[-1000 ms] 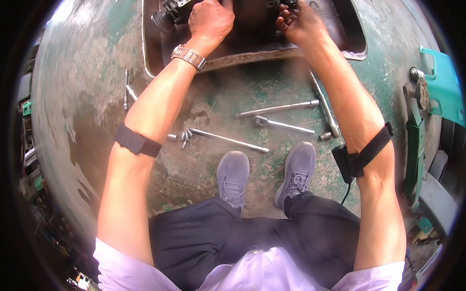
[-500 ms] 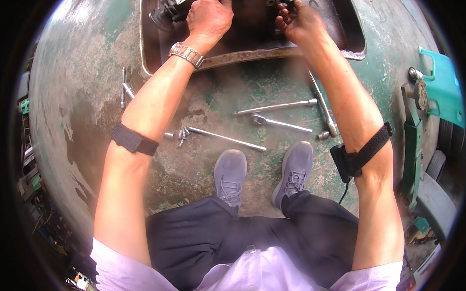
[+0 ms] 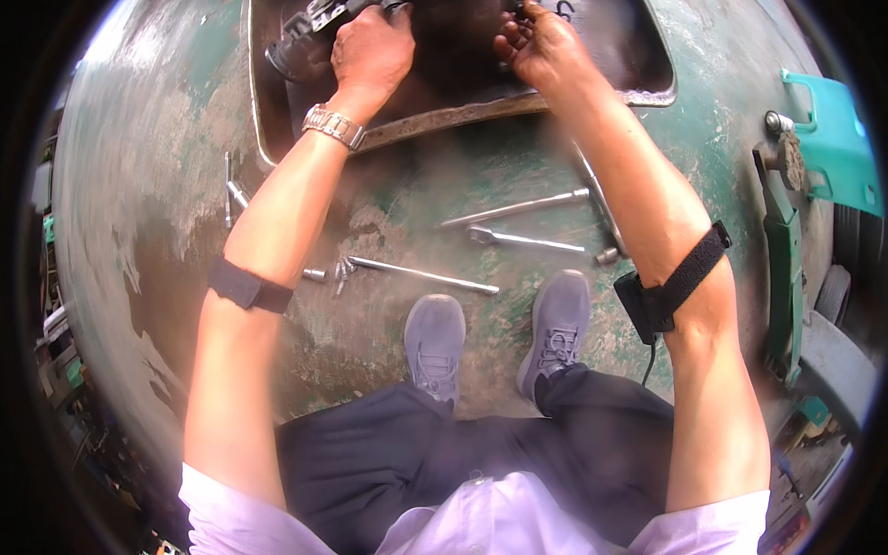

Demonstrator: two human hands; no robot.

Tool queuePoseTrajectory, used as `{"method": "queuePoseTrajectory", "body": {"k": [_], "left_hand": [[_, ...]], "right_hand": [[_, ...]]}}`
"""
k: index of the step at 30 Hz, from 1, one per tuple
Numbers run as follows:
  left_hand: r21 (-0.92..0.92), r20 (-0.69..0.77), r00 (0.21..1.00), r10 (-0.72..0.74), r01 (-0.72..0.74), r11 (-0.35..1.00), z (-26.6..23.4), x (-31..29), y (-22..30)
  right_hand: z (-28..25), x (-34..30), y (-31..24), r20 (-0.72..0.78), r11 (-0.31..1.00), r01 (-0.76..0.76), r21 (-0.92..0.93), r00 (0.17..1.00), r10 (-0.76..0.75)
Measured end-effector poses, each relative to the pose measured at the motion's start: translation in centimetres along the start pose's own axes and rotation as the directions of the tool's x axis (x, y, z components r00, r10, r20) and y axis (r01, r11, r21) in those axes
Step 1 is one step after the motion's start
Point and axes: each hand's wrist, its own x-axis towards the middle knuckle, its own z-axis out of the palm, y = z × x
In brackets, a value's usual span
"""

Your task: The person uses a ratchet and socket to loosen and remove bolts from a transmission assembly. They reposition the transmission in a drain pan and continue removing bolts and internal components by hand.

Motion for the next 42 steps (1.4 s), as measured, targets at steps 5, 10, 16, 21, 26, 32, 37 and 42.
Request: {"method": "queuePoseTrajectory", "body": {"k": [5, 10, 16, 21, 26, 32, 37, 42], "left_hand": [[-0.03, -0.021, 0.999, 0.038, -0.039, 0.999, 0.4, 0.1, -0.3], [-0.046, -0.02, 0.999, 0.045, -0.046, 0.998, 0.6, 0.1, -0.3], [-0.007, 0.028, 1.0, 0.002, -0.002, 1.0, 0.4, 0.2, -0.1], [0.003, 0.002, 1.0, 0.009, -0.009, 1.0, 0.7, 0.2, -0.2], [0.011, -0.042, 0.998, 0.046, -0.046, 0.999, 1.2, 0.3, -0.4], [0.024, -0.04, 0.997, 0.068, -0.067, 0.997, 0.7, 0.2, 0.0], [0.033, -0.034, 0.997, 0.073, -0.071, 0.997, 0.6, 0.3, -0.1], [0.004, -0.056, 0.996, 0.07, -0.07, 0.998, 1.1, 0.2, -0.4]], "right_hand": [[0.8, -0.5, 0.2, -0.085, 1.0, 0.002, 0.004, 0.996, -0.002], [2.7, -2.4, 0.2, -0.07, 1.0, -0.001, 0.004, 0.998, 0.001], [3.7, -7.4, 0.8, -0.096, 0.985, 0.031, -0.168, 0.994, -0.047], [0.6, -12.8, 2.7, 0.225, 0.555, 0.159, -0.817, 0.973, 0.052], [-2.7, -13.5, 5.3, 0.348, -0.158, 0.383, -0.91, 0.914, 0.208], [-4.3, -12.6, 6.9, 0.345, -0.406, 0.432, -0.805, 0.898, 0.272], [-3.0, -13.4, 3.9, 0.369, -0.417, 0.49, -0.765, 0.865, 0.34], [-3.0, -12.5, -4.0, 0.478, -0.142, 0.496, -0.857, 0.866, 0.146]]}}
